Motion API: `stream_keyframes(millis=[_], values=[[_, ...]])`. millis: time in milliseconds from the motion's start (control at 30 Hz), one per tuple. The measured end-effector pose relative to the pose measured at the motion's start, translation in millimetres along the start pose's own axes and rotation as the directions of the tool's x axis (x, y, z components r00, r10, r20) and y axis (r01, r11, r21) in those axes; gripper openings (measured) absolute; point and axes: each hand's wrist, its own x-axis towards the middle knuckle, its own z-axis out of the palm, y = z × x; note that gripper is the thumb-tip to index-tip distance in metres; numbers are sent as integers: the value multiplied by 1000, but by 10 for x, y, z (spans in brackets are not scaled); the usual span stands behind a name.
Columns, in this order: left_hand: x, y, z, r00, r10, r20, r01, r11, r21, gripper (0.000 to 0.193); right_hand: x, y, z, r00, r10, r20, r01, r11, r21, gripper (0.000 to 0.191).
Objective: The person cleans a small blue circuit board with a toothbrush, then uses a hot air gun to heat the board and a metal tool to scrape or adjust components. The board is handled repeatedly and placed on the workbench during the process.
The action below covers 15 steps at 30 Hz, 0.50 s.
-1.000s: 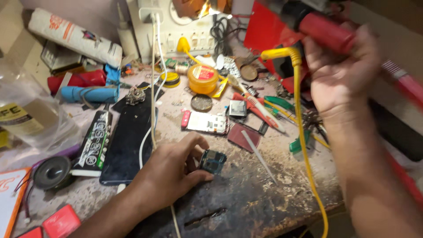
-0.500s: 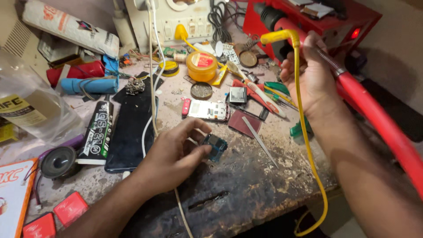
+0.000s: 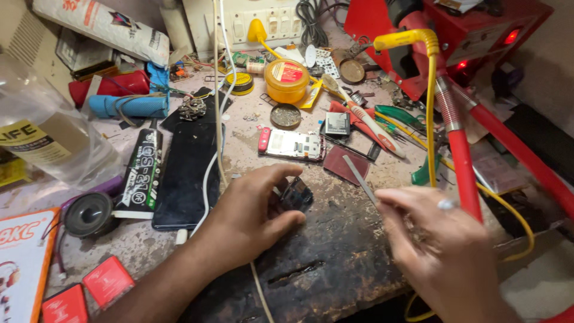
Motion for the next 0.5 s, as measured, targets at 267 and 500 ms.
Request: stream_keyframes(millis=[267, 500], values=[[-33, 19, 6, 995, 103, -7, -100, 974, 205, 64, 229, -25, 62, 846, 332, 418, -160, 905, -394, 25], [-70, 119, 13, 1000, 9, 2, -10, 977, 215, 60, 151, -3, 42, 884, 447, 139, -468, 851, 238, 42]])
